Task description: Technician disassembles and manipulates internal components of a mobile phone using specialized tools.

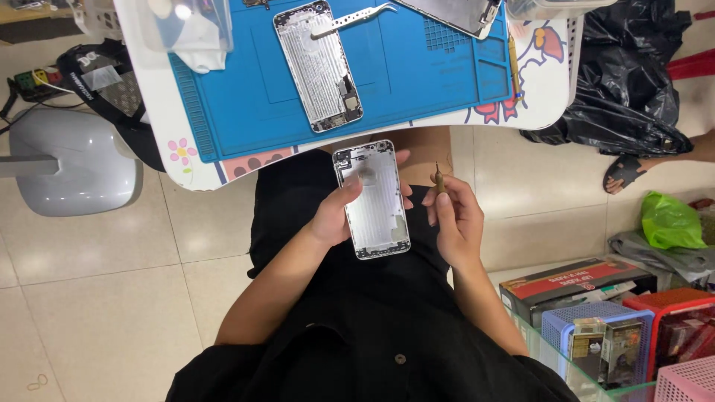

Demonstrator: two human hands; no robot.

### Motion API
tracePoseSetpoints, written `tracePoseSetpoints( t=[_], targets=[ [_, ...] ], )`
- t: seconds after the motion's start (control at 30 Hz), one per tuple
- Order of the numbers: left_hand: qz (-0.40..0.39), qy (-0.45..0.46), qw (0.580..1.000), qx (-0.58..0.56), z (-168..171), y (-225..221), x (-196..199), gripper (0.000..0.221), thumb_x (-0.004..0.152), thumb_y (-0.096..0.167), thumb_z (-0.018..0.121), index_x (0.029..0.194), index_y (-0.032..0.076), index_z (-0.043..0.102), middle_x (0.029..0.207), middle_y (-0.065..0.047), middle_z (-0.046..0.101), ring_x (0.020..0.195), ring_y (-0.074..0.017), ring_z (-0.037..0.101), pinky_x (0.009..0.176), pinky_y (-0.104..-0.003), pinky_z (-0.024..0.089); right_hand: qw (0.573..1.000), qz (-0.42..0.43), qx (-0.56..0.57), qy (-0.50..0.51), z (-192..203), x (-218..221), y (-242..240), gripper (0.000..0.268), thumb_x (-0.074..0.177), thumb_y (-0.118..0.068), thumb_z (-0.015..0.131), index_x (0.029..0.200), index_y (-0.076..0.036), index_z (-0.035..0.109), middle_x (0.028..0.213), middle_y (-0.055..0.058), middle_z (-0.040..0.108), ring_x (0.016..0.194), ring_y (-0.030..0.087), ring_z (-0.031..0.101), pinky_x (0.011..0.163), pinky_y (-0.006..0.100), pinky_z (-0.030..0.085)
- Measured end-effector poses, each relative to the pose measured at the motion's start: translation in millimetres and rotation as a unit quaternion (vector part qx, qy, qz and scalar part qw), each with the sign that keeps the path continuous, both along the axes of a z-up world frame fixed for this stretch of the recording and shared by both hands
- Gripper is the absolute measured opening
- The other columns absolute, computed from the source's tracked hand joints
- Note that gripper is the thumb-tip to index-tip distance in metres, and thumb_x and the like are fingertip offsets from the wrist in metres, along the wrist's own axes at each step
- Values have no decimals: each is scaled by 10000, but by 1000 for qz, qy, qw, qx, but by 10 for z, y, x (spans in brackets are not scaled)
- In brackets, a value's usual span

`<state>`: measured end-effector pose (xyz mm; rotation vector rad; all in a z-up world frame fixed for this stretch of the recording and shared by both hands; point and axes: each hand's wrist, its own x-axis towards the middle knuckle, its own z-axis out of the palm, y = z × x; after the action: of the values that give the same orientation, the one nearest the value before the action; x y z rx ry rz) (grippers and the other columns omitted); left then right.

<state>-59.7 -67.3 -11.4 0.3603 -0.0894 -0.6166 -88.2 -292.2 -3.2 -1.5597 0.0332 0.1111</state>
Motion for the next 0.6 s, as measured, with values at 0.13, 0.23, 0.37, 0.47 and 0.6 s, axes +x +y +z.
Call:
tracePoseSetpoints(
  t=[0.13, 0.23, 0.37, 0.47, 0.6],
  targets=[
    [-17, -15, 999, 35, -107, 7, 114, 949, 983, 548, 670, 1613, -73, 325, 1277, -200, 638, 1194, -286, 662, 1067, -427, 531, 1000, -12, -16, 23, -127, 102, -127, 233, 1113, -114, 487, 1297, 12, 552, 891, 22, 561, 700, 73, 455, 636, 213, 384],
    [-18, -28, 999, 31, -127, 89, 151, 953, 976, 564, 672, 1583, -93, 340, 1269, -199, 645, 1180, -283, 664, 1034, -426, 546, 999, -2, -17, 33, -172, 224, -171, 175, 1144, -149, 469, 1175, -1, 556, 832, 5, 525, 705, 81, 448, 651, 227, 380],
    [-3, -20, 999, 24, -183, 227, 150, 965, 967, 573, 682, 1568, -106, 352, 1267, -198, 649, 1188, -279, 664, 1057, -423, 546, 994, 41, -101, -9, 32, 575, -3, 234, 1172, -174, 385, 1056, -18, 516, 908, 62, 636, 816, 137, 595, 781, 282, 484],
    [2, -12, 1000, 25, -198, 345, 123, 989, 949, 578, 701, 1563, -115, 352, 1271, -200, 645, 1198, -281, 660, 1069, -425, 542, 982, 84, -160, -54, 398, 941, 373, 224, 1143, -143, 370, 1061, 6, 515, 1033, 129, 702, 938, 198, 679, 880, 332, 533],
    [15, 2, 1000, 16, -213, 486, 114, 1005, 920, 572, 730, 1546, -120, 356, 1266, -205, 639, 1200, -284, 658, 1077, -433, 543, 962, 129, -217, -101, 431, 1286, 722, 133, 1092, -75, 441, 1066, 44, 493, 1254, 211, 704, 1043, 258, 695, 926, 368, 532]
  ],
)
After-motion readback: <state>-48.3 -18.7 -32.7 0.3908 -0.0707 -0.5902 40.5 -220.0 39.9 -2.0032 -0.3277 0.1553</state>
